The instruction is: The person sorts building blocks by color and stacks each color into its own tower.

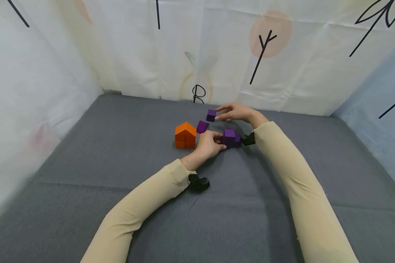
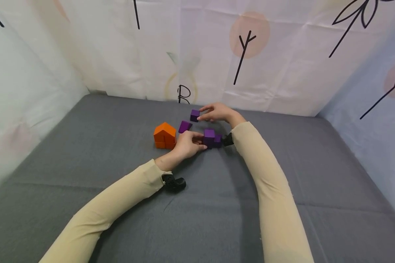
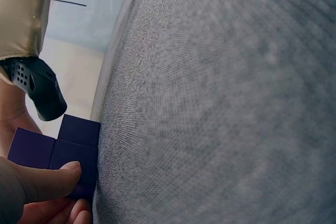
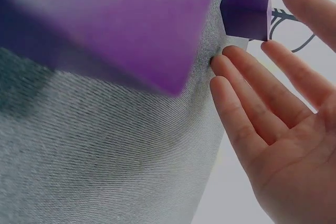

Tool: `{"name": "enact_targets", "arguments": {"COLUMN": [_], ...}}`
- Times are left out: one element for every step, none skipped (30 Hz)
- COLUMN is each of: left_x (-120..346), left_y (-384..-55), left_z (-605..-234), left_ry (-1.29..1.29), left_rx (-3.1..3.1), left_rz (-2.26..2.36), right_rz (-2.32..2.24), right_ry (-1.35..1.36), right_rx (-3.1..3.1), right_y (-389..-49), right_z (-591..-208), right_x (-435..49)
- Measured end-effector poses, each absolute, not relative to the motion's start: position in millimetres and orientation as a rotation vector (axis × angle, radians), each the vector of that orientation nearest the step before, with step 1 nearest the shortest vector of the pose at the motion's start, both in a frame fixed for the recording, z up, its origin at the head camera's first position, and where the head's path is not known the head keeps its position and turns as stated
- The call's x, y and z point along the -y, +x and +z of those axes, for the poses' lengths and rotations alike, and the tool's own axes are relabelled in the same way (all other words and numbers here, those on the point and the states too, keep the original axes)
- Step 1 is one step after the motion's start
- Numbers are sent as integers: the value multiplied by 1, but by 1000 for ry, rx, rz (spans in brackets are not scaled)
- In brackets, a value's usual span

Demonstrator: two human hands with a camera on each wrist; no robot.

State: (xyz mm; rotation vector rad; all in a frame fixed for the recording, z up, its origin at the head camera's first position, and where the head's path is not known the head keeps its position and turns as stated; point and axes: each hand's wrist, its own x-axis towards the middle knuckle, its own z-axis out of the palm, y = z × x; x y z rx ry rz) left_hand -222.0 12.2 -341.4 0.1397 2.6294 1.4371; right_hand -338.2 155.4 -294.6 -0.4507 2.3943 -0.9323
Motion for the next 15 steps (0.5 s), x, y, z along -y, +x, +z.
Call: {"name": "enact_targets", "arguments": {"left_x": [-12,-12,-12,-12,-12,-12,-12,-12,-12,-12,-12,-12,-13,-13,-13], "left_y": [-222,-221,-221,-221,-221,-221,-220,-220,-220,-220,-220,-220,-220,-220,-220], "left_z": [-342,-342,-342,-342,-341,-341,-341,-340,-340,-339,-339,-339,-339,-338,-338], "left_ry": [143,149,155,160,164,167,169,172,173,177,179,183,186,186,187], "left_rx": [-2626,-2625,-2626,-2626,-2628,-2627,-2629,-2628,-2625,-2623,-2619,-2615,-2615,-2612,-2613], "left_rz": [1439,1441,1444,1446,1447,1451,1450,1449,1450,1448,1449,1451,1451,1454,1455], "right_rz": [-921,-913,-902,-895,-885,-877,-870,-865,-855,-848,-840,-837,-832,-832,-831], "right_ry": [-448,-446,-449,-448,-447,-445,-442,-438,-434,-427,-423,-420,-420,-423,-427], "right_rx": [-2400,-2405,-2415,-2424,-2435,-2445,-2452,-2455,-2458,-2458,-2458,-2456,-2455,-2453,-2452], "right_y": [-339,-340,-341,-342,-342,-343,-344,-345,-345,-345,-345,-346,-345,-345,-345], "right_z": [-295,-295,-295,-295,-295,-295,-295,-295,-294,-293,-292,-291,-290,-289,-289], "right_x": [-155,-155,-154,-154,-153,-153,-152,-151,-150,-150,-149,-149,-149,-148,-148]}}
